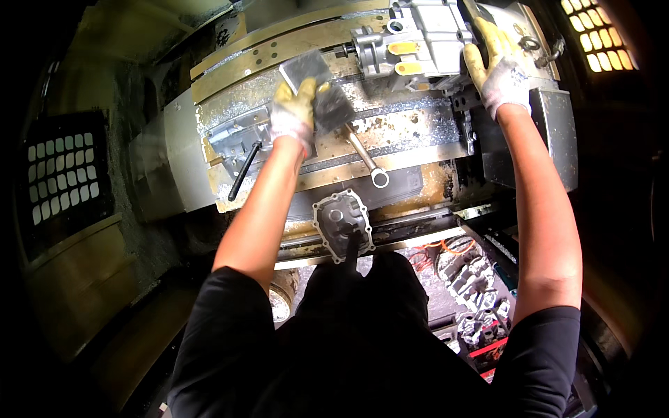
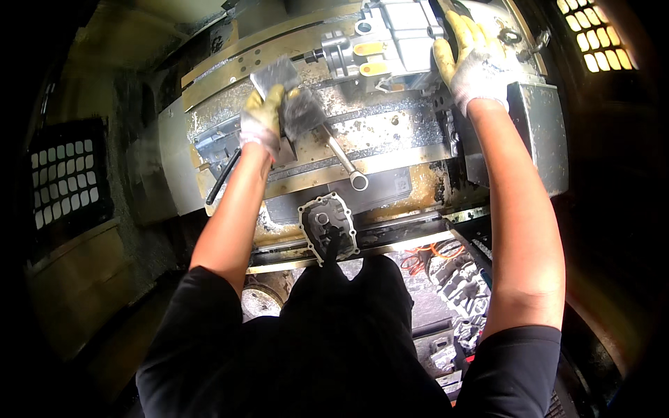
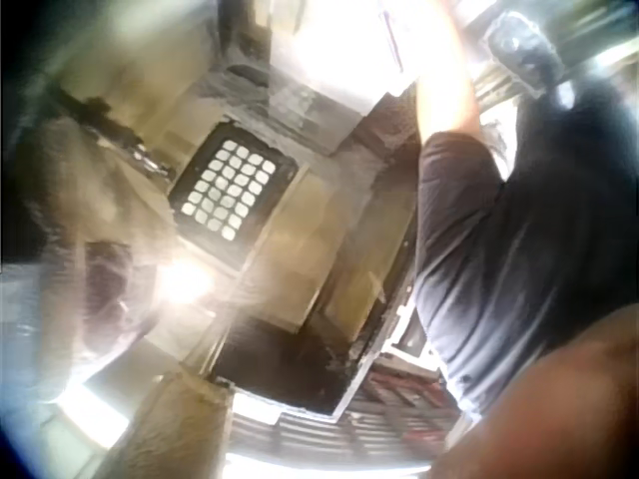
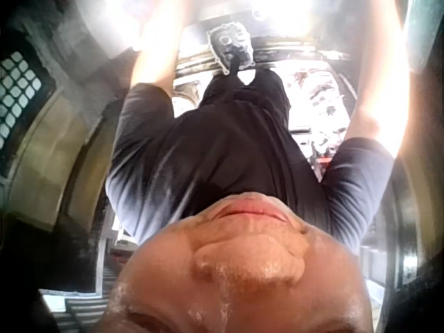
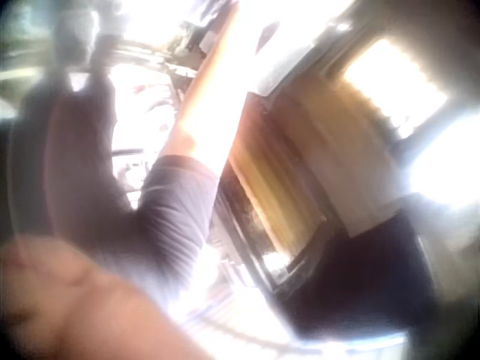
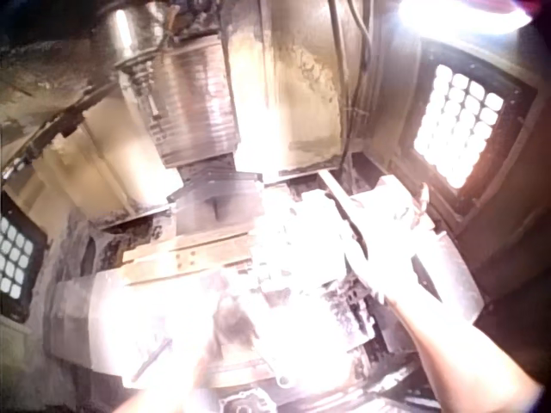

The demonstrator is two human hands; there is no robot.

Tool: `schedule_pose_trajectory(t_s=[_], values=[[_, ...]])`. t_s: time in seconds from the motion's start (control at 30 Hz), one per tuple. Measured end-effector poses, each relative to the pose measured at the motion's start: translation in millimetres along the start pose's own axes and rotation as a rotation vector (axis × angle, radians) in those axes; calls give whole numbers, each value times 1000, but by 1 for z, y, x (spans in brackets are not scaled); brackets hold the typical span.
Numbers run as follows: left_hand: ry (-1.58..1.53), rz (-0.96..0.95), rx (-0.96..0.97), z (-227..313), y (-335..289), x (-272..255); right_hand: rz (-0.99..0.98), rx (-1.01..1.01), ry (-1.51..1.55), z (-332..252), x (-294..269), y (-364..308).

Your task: The person handles a metal housing on a machine table, positions a clamp, and uses a wrench to tighten it. They then press buttons on a control panel and use an air hose to spray the metal part.

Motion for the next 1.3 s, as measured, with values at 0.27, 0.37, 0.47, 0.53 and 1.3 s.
schedule_pose_trajectory(t_s=[0.27, 0.37, 0.47, 0.53, 1.3], values=[[701, -215, -209, -134, 14, 46, 26, -38, 43, -8, -2, 1], [818, -121, -185, -96, -1, 45, 5, -26, 46, -2, 5, -1], [739, -3, 88, -62, 1, 43, -24, -4, 30, -2, 2, -2], [127, -32, 124, -54, 5, 50, -17, 1, 17, -2, 2, 1], [-1174, -313, -101, -27, 30, 89, -44, -17, -18, -10, 2, 1]])
Point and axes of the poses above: each hand's wrist, its own y-axis towards the middle knuckle, its own x-axis out of the palm, z = x × y, the point moved 7 cm from there along y, towards the middle knuckle, and after that the axes turned 4 degrees about z, right-handed, at the moved point
